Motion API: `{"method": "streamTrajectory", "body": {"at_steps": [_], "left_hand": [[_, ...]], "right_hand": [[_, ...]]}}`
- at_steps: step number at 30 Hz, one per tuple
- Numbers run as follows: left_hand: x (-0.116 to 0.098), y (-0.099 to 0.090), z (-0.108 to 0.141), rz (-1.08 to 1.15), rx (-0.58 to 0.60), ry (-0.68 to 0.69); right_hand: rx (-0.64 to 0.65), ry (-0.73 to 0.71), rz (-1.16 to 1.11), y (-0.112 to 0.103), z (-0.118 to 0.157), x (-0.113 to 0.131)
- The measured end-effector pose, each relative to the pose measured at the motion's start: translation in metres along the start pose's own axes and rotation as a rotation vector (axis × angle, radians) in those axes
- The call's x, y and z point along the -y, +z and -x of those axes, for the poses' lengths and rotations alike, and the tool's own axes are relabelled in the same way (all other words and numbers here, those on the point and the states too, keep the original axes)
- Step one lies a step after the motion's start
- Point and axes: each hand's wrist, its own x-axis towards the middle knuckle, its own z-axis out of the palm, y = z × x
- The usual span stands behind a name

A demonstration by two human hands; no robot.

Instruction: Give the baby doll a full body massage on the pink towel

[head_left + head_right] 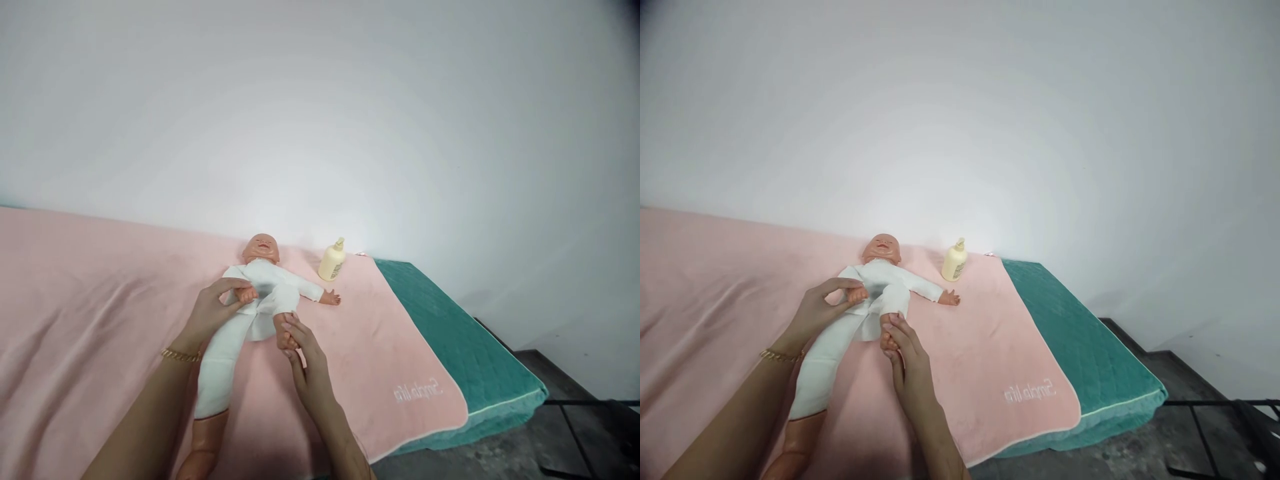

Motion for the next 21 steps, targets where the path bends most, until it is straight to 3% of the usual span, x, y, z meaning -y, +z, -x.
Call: {"method": "streamTrajectory", "body": {"at_steps": [4, 8, 13, 18, 21], "left_hand": [[-0.001, 0.001, -0.001, 0.001, 0.017, 0.003], [0.001, -0.001, -0.002, 0.028, -0.041, -0.033], [0.011, -0.008, -0.008, 0.249, -0.312, -0.096], [0.026, -0.017, -0.016, 0.477, -0.649, -0.130], [0.038, -0.024, -0.018, 0.510, -0.741, -0.210]], "right_hand": [[-0.019, -0.001, 0.004, 0.006, 0.003, -0.002], [-0.001, 0.000, 0.002, 0.004, 0.010, -0.002], [0.021, -0.004, 0.034, -0.002, 0.027, 0.007], [0.054, -0.004, 0.080, -0.001, 0.063, 0.020], [0.055, -0.029, 0.084, 0.004, 0.091, 0.018]]}}
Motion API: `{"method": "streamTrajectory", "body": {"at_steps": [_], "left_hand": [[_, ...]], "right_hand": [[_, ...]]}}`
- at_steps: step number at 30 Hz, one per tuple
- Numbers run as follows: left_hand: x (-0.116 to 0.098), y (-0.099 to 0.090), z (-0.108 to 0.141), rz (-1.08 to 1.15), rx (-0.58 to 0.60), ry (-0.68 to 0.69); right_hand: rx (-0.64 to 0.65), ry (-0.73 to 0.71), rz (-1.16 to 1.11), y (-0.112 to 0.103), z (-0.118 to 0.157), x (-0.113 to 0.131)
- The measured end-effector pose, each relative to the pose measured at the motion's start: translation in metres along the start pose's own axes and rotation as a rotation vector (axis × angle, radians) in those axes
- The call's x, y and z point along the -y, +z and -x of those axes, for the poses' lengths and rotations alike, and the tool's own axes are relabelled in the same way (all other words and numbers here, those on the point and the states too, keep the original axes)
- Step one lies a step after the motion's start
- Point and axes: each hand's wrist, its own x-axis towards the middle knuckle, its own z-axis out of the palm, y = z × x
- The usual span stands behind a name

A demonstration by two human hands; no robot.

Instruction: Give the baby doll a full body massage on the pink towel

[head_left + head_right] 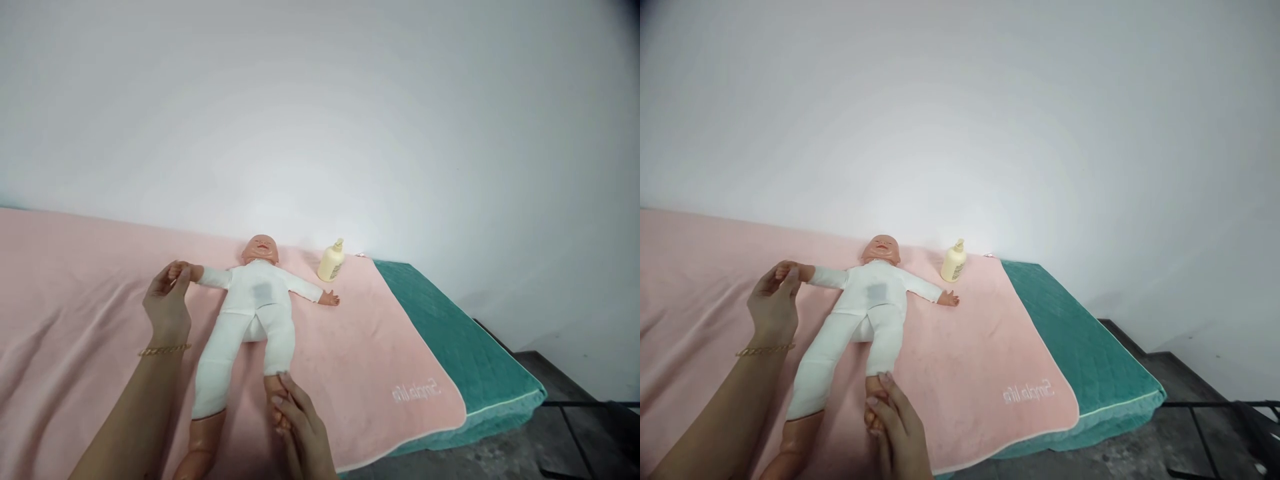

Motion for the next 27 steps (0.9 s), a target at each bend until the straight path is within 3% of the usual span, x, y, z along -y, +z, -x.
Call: {"method": "streamTrajectory", "body": {"at_steps": [6, 13, 20, 27], "left_hand": [[0.015, -0.017, -0.014, -0.067, -0.055, -0.110], [0.020, -0.023, -0.016, -0.028, -0.116, -0.205], [0.015, -0.011, -0.010, -0.077, -0.147, -0.034], [-0.011, 0.009, 0.021, -0.372, 0.064, 0.255]], "right_hand": [[-0.015, 0.053, 0.029, 0.015, 0.043, -0.013], [-0.035, 0.116, -0.011, 0.025, 0.054, -0.018], [-0.061, 0.094, -0.002, 0.023, 0.051, -0.017], [-0.044, 0.064, 0.036, -0.006, 0.008, -0.012]]}}
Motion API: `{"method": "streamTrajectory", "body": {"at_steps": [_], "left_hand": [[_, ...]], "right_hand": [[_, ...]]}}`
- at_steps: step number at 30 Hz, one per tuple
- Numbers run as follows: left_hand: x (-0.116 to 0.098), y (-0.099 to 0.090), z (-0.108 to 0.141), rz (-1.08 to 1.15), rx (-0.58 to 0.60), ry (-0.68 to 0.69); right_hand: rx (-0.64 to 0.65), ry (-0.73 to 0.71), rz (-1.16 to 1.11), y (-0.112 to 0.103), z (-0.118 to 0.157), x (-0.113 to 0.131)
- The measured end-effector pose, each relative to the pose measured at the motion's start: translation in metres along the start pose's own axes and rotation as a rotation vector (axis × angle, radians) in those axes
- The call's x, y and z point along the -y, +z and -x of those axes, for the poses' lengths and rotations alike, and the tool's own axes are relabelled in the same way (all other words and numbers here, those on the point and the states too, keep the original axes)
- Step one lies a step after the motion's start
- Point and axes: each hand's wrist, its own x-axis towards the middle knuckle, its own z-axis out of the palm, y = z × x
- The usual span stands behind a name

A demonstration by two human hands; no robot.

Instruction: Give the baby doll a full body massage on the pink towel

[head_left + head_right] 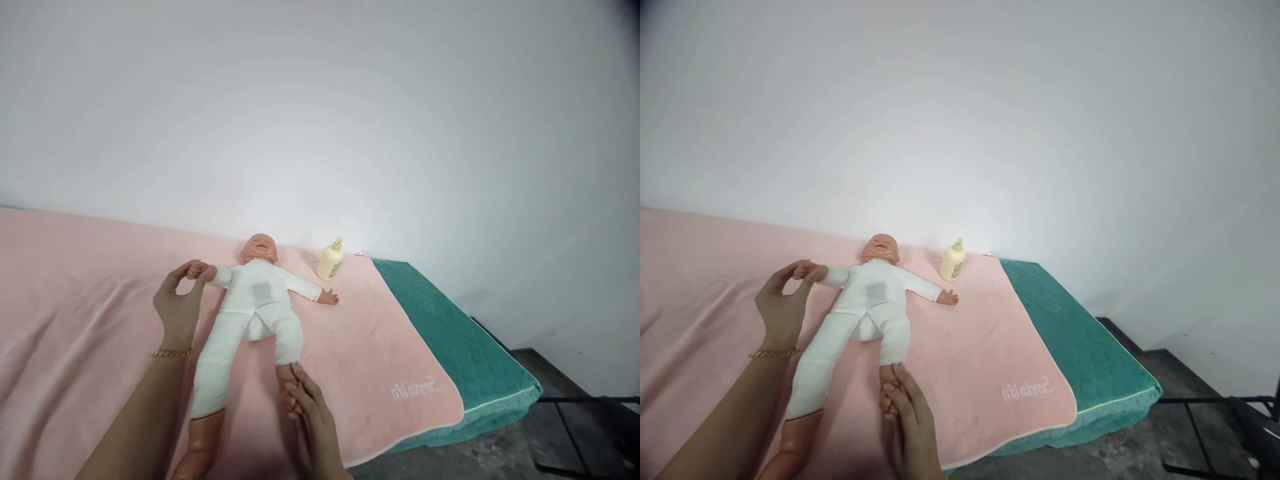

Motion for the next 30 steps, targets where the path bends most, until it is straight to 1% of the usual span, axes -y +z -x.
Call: {"method": "streamTrajectory", "body": {"at_steps": [3, 7, 9, 13, 16, 18, 19, 20, 22, 24, 25, 27, 30], "left_hand": [[-0.010, 0.002, 0.009, -0.162, 0.098, 0.106], [-0.009, 0.002, 0.012, -0.257, 0.207, 0.401], [-0.008, 0.002, 0.011, -0.275, 0.263, 0.517], [-0.007, 0.003, 0.009, -0.288, 0.374, 0.599], [-0.008, 0.004, 0.009, -0.264, 0.405, 0.613], [-0.008, 0.004, 0.009, -0.243, 0.398, 0.583], [-0.009, 0.004, 0.010, -0.236, 0.395, 0.545], [-0.010, 0.004, 0.010, -0.230, 0.391, 0.487], [-0.011, 0.003, 0.011, -0.214, 0.361, 0.313], [-0.012, 0.002, 0.010, -0.166, 0.281, 0.116], [-0.012, 0.002, 0.008, -0.117, 0.230, 0.039], [-0.009, 0.002, 0.004, 0.032, 0.117, -0.057], [0.001, 0.001, -0.006, 0.248, -0.074, -0.160]], "right_hand": [[0.014, -0.007, 0.011, -0.010, -0.028, 0.001], [0.003, -0.055, -0.005, -0.013, -0.061, -0.002], [-0.012, -0.057, -0.011, -0.012, -0.076, -0.004], [-0.033, -0.042, -0.020, -0.005, -0.098, -0.008], [-0.023, -0.049, -0.031, 0.000, -0.107, -0.011], [-0.016, -0.058, -0.030, 0.002, -0.108, -0.012], [-0.014, -0.061, -0.028, 0.002, -0.108, -0.012], [-0.011, -0.063, -0.026, 0.002, -0.107, -0.012], [-0.008, -0.057, -0.024, -0.001, -0.104, -0.009], [-0.001, -0.050, -0.019, -0.005, -0.098, -0.006], [0.004, -0.049, -0.013, -0.008, -0.094, -0.003], [0.020, -0.056, 0.002, -0.013, -0.084, 0.002], [0.057, -0.071, 0.035, -0.019, -0.065, 0.010]]}}
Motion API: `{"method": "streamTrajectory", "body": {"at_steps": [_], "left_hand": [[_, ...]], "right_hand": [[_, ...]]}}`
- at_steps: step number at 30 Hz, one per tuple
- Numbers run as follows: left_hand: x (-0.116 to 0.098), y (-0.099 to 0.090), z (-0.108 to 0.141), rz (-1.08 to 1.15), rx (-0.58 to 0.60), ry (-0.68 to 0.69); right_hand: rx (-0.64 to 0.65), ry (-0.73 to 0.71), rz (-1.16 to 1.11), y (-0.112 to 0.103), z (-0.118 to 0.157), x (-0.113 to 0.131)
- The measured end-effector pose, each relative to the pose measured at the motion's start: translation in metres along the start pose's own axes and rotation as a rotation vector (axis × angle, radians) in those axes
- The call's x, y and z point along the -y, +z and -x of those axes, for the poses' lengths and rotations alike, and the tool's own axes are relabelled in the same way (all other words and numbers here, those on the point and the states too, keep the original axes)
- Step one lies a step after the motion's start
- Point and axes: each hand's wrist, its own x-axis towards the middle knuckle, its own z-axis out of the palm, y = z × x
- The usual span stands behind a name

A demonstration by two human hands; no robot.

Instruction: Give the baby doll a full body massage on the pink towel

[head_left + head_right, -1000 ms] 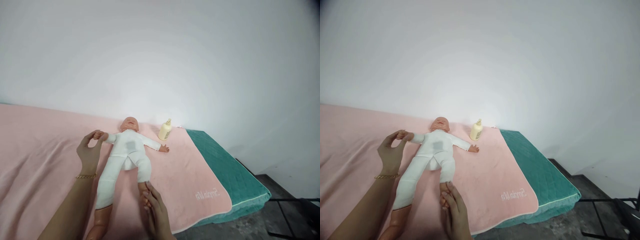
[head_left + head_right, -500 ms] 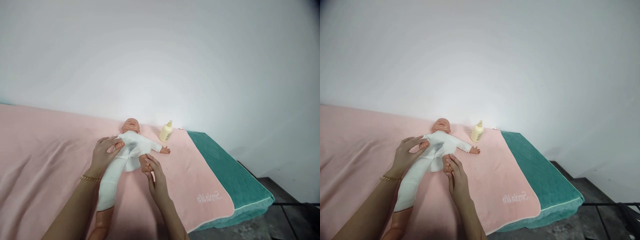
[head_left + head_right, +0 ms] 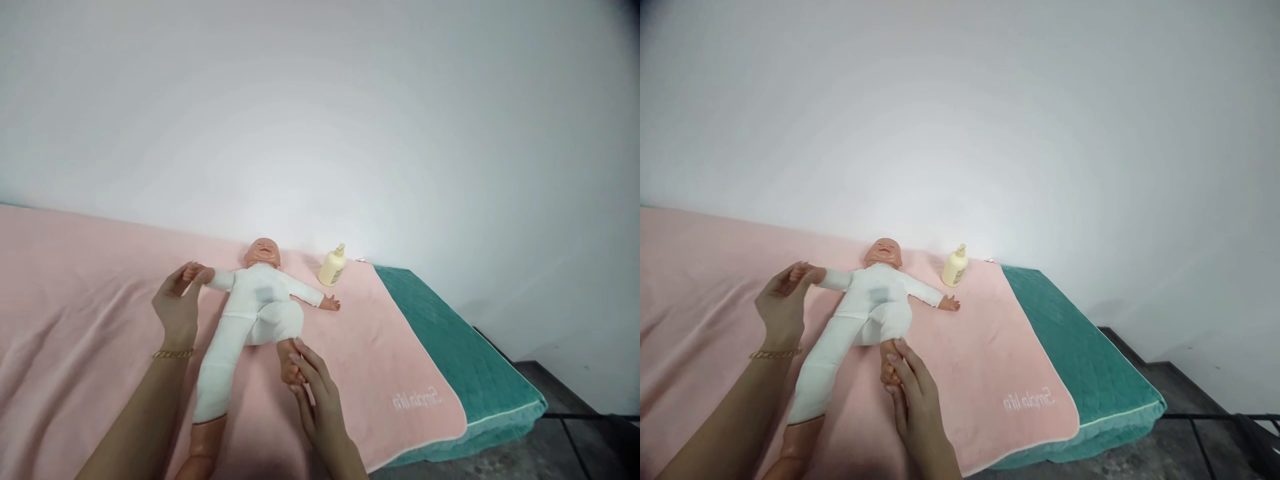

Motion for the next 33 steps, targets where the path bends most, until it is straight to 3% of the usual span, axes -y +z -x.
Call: {"method": "streamTrajectory", "body": {"at_steps": [2, 5, 9, 16, 23, 26, 33], "left_hand": [[0.007, -0.003, -0.008, 0.060, -0.108, -0.051], [0.020, -0.011, -0.017, 0.068, -0.176, -0.132], [0.036, -0.022, -0.025, 0.050, -0.182, -0.275], [0.046, -0.029, -0.029, 0.041, -0.158, -0.297], [0.026, -0.020, -0.023, 0.053, -0.059, -0.179], [0.012, -0.013, -0.017, 0.000, 0.038, -0.057], [-0.010, -0.002, 0.009, -0.237, 0.335, 0.064]], "right_hand": [[0.029, -0.007, 0.023, -0.001, 0.014, 0.005], [0.025, -0.027, 0.025, 0.003, 0.036, 0.011], [-0.037, -0.049, 0.028, 0.019, 0.067, 0.009], [-0.156, -0.068, 0.136, 0.047, 0.100, 0.000], [-0.135, -0.038, 0.071, 0.039, 0.084, 0.001], [-0.113, -0.062, 0.050, 0.029, 0.068, 0.003], [-0.072, -0.027, 0.044, 0.018, 0.025, -0.004]]}}
